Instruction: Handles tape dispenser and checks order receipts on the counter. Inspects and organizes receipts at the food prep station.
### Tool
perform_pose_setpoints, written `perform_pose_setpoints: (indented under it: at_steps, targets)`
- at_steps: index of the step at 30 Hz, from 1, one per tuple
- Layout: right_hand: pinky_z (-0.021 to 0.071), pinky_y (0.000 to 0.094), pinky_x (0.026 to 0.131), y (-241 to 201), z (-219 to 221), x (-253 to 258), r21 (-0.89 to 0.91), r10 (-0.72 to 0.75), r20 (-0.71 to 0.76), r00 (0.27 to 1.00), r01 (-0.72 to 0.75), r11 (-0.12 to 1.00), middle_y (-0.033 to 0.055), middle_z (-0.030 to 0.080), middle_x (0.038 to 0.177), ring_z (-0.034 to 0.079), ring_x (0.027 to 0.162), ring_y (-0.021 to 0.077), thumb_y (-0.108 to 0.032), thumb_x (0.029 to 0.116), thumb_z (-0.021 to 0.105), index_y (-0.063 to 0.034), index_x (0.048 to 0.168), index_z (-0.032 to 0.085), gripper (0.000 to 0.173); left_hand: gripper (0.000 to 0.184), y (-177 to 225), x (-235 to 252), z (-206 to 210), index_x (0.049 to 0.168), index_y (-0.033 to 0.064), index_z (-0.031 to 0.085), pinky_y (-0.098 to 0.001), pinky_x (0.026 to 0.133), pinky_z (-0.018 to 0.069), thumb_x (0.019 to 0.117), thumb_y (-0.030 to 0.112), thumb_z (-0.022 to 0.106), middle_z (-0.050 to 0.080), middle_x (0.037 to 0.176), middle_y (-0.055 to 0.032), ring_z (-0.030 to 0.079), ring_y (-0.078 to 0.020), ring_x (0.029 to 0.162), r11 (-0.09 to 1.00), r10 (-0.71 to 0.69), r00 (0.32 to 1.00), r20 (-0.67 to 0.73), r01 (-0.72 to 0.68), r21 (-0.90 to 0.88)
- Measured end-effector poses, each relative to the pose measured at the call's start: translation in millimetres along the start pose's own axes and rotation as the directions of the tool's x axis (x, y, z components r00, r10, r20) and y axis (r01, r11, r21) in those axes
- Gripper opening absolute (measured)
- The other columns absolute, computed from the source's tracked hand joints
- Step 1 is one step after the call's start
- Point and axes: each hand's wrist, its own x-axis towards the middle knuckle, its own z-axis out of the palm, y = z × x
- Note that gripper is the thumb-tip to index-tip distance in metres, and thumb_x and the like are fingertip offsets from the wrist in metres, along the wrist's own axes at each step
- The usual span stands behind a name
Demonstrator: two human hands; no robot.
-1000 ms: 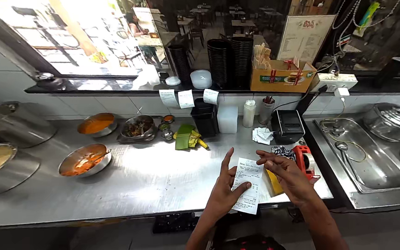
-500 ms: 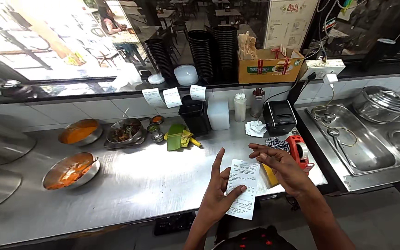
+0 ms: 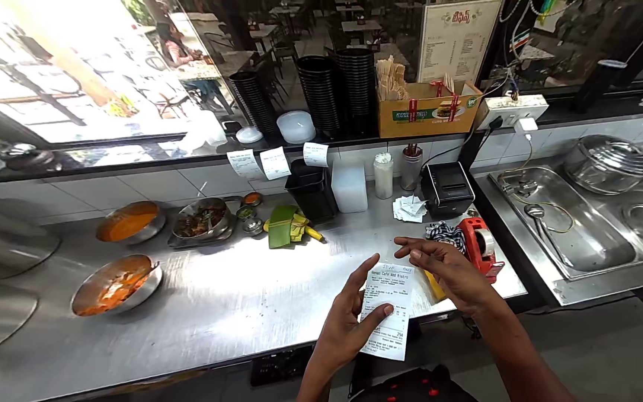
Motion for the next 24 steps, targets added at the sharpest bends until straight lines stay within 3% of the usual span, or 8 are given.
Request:
perform_pose_setpoints:
  at_steps: [2, 6, 12, 16, 20, 24]
  targets:
    - [0.0535, 0.0387, 0.097, 0.8, -0.3, 0.2, 0.007, -0.009, 0.007, 1.0, 0.008, 1.0, 0.0027, 0.062, 0.142, 0.06, 0.122, 0.0193, -0.03, 0.1047, 0.059, -0.0095, 0.116, 0.074, 0.028, 0.077, -1.1, -0.1, -0.2, 0.159, 0.0225, 0.036, -0.0413, 0.085, 0.0651, 0.0934, 0.0, 0.071, 0.063, 0.134, -0.0163, 0.074, -0.03, 0.098, 1.0, 0.007, 1.0, 0.012, -0.007, 0.01]
    - [0.0534, 0.0387, 0.097, 1.9, -0.1, -0.4, 0.011, -0.014, 0.01, 1.0, 0.014, 1.0, 0.0029, 0.062, 0.141, 0.06, 0.121, 0.0195, -0.03, 0.1043, 0.059, -0.0105, 0.122, 0.073, 0.03, 0.059, -4.6, -0.9, -1.0, 0.149, 0.0107, 0.053, -0.041, 0.086, 0.0651, 0.0937, 0.004, 0.071, 0.055, 0.141, -0.0185, 0.071, -0.0298, 0.104, 0.998, 0.024, 1.0, -0.009, -0.024, 0.055]
    - [0.0543, 0.0417, 0.101, 7.6, 1.5, 0.7, -0.068, 0.019, -0.017, 1.0, -0.02, 0.997, 0.0011, 0.063, 0.14, 0.062, 0.123, 0.0209, -0.031, 0.1019, 0.064, -0.0162, 0.13, 0.068, 0.033, 0.051, -9.0, 0.9, 0.0, 0.143, 0.0062, 0.059, -0.0394, 0.091, 0.0636, 0.0939, 0.007, 0.072, 0.056, 0.141, -0.0186, 0.069, -0.0278, 0.11, 0.995, 0.063, 0.998, -0.02, -0.062, 0.076]
    - [0.0515, 0.0441, 0.106, 26.4, 0.2, 2.8, -0.119, 0.081, -0.064, 0.995, -0.089, 0.989, 0.0027, 0.062, 0.139, 0.059, 0.127, 0.0208, -0.037, 0.0985, 0.068, -0.0209, 0.14, 0.061, 0.045, 0.05, -15.0, 2.6, 1.1, 0.141, 0.0042, 0.061, -0.0385, 0.093, 0.0627, 0.0928, 0.004, 0.072, 0.056, 0.142, -0.0192, 0.068, -0.027, 0.114, 0.994, 0.087, 0.996, -0.03, -0.084, 0.073]
    - [0.0504, 0.0386, 0.109, 42.2, -3.5, -4.6, -0.082, 0.102, -0.061, 0.993, -0.107, 0.991, 0.0066, 0.062, 0.14, 0.057, 0.131, 0.0205, -0.037, 0.1012, 0.064, -0.013, 0.139, 0.061, 0.045, 0.049, -22.8, 4.2, 0.1, 0.14, 0.0006, 0.061, -0.0388, 0.094, 0.062, 0.0919, 0.003, 0.072, 0.057, 0.142, -0.0204, 0.068, -0.0282, 0.115, 0.992, 0.113, 0.98, -0.161, -0.101, 0.077]
    - [0.0509, 0.0392, 0.106, 66.4, -14.9, -19.4, -0.094, 0.127, -0.049, 0.991, -0.131, 0.987, 0.0083, 0.066, 0.133, 0.06, 0.125, 0.0206, -0.037, 0.1034, 0.06, -0.0073, 0.133, 0.065, 0.042, 0.047, -28.5, 12.6, -12.5, 0.137, 0.0016, 0.063, -0.0401, 0.096, 0.0609, 0.0908, 0.003, 0.073, 0.061, 0.138, -0.0188, 0.066, -0.0321, 0.117, 0.987, 0.145, 0.927, -0.345, -0.111, 0.117]
